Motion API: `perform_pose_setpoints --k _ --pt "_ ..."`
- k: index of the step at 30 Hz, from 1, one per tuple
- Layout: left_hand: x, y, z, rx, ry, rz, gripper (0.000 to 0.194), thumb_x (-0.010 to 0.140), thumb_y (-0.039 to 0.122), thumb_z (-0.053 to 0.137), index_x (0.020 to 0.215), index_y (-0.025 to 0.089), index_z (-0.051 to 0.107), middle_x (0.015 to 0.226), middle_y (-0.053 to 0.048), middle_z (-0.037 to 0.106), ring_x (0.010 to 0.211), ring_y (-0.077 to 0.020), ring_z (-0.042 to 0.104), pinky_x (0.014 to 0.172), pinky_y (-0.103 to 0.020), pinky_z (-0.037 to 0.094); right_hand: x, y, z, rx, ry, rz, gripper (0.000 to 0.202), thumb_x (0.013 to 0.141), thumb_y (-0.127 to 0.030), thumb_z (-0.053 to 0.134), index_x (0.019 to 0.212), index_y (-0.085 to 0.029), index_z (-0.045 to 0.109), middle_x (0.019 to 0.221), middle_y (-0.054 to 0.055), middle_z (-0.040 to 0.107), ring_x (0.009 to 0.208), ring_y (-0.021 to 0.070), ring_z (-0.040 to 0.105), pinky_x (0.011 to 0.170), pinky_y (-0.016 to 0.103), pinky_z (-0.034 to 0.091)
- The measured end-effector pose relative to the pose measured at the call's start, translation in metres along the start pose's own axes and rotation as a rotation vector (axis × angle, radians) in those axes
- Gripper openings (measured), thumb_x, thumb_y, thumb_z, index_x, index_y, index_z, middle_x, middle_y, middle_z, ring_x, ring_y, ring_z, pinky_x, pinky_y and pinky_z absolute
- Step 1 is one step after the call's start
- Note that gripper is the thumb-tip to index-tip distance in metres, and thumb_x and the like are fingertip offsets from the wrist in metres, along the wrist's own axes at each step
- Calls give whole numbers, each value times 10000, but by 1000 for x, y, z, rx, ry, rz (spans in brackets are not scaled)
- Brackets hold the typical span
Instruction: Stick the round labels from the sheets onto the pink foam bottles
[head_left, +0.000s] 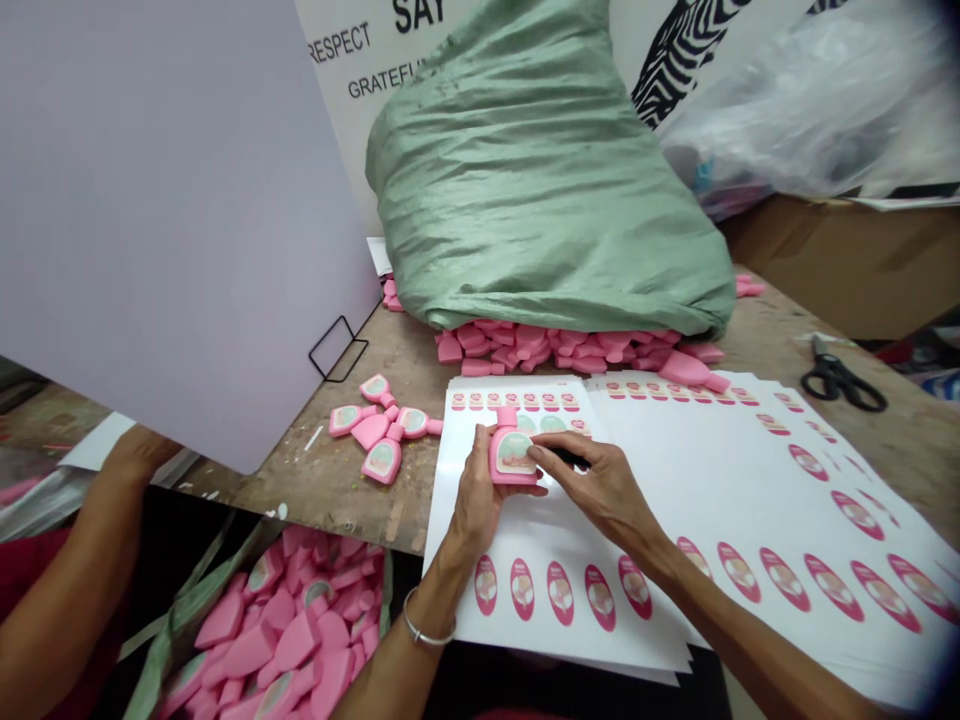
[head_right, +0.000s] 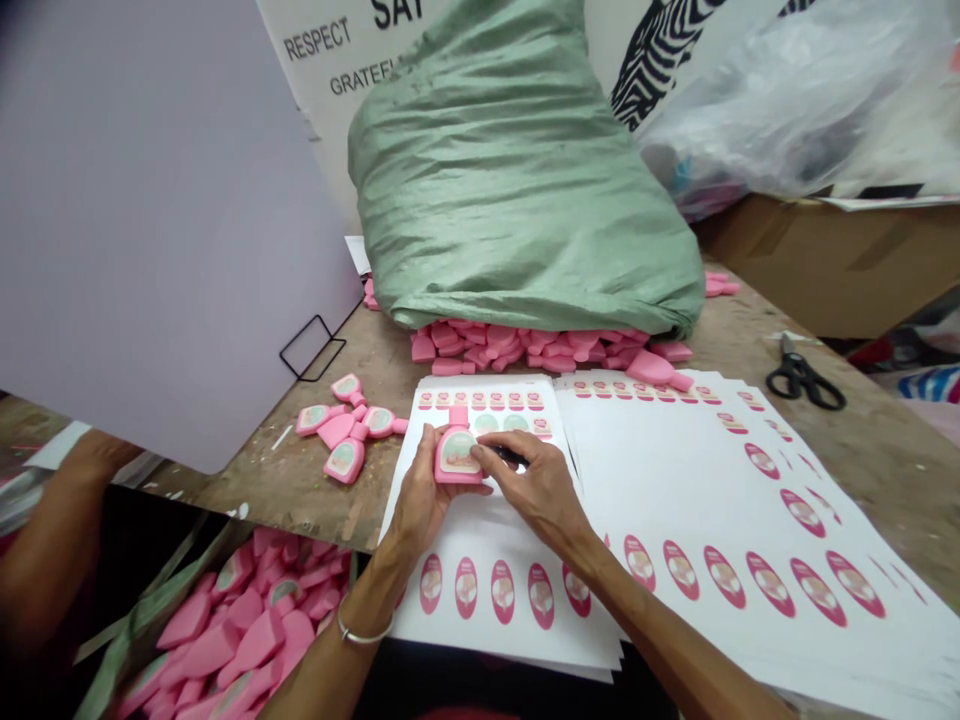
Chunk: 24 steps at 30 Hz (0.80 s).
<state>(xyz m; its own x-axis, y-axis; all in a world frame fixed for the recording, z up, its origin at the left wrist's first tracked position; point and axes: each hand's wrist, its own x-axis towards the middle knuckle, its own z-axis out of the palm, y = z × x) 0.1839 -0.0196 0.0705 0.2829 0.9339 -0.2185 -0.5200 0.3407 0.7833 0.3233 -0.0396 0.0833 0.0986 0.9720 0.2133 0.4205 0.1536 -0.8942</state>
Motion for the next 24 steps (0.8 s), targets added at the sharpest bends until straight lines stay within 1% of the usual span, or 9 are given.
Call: perform_pose_setpoints --k 7,9,11,13,15,18,20,22,24 --pt "0 2 1 -9 22 -1 491 888 533 426 1091 117 590 871 -97 690 808 -218 672 692 -355 580 0 3 2 -7 29 -18 225 798 -417 633 871 -215 702 886 29 706 802 182 640 717 307 502" --pt "-1 3 1 -3 2 7 460 893 517 424 1062 123 593 894 -93 679 816 -212 665 704 -358 578 -1 3 3 -14 37 -27 221 799 -414 632 865 -214 698 881 29 704 787 176 637 710 304 503" --pt "-2 4 0 17 -50 26 363 878 451 492 1053 146 581 938 -75 662 832 -198 654 728 -357 574 -1 2 4 -30 44 -41 225 806 -418 622 873 -215 693 880 33 700 773 173 635 693 302 506" --pt "-4 5 -1 70 -106 59 298 830 334 595 1077 172 553 968 -52 643 846 -179 637 755 -351 567 -1 1 5 -78 50 -75 231 817 -421 606 884 -215 686 872 38 696 760 173 631 691 310 508" --pt "-6 6 -2 128 -139 82 349 784 234 644 1108 186 523 971 -38 623 852 -166 620 771 -351 562 1 3 3 -185 72 -119 237 818 -428 601 889 -216 681 871 46 693 781 187 629 734 344 508" --pt "-8 8 -4 151 -145 58 358 780 201 634 1113 174 505 945 -39 603 845 -162 608 779 -362 557 5 9 -1 -343 127 -103 317 744 -474 663 937 -224 667 935 57 688 885 237 624 835 427 487" --pt "-10 10 -3 150 -165 7 357 778 206 632 1109 169 504 932 -40 595 832 -162 612 787 -373 553 8 13 -2 -280 92 -27 448 685 -499 703 1037 -231 630 1024 63 672 945 247 621 853 429 494" --pt "-13 12 0 145 -213 -50 392 764 210 644 1126 175 499 926 -39 591 817 -164 615 787 -383 550 10 15 0 -105 -20 36 545 667 -498 714 1123 -230 582 1093 65 650 985 234 620 851 386 513" --pt "-19 14 2 143 -251 -95 434 750 213 650 1153 184 492 913 -41 599 801 -168 615 767 -384 552 12 16 4 28 -129 65 555 674 -492 709 1141 -223 575 1118 60 641 1009 221 616 852 341 517"
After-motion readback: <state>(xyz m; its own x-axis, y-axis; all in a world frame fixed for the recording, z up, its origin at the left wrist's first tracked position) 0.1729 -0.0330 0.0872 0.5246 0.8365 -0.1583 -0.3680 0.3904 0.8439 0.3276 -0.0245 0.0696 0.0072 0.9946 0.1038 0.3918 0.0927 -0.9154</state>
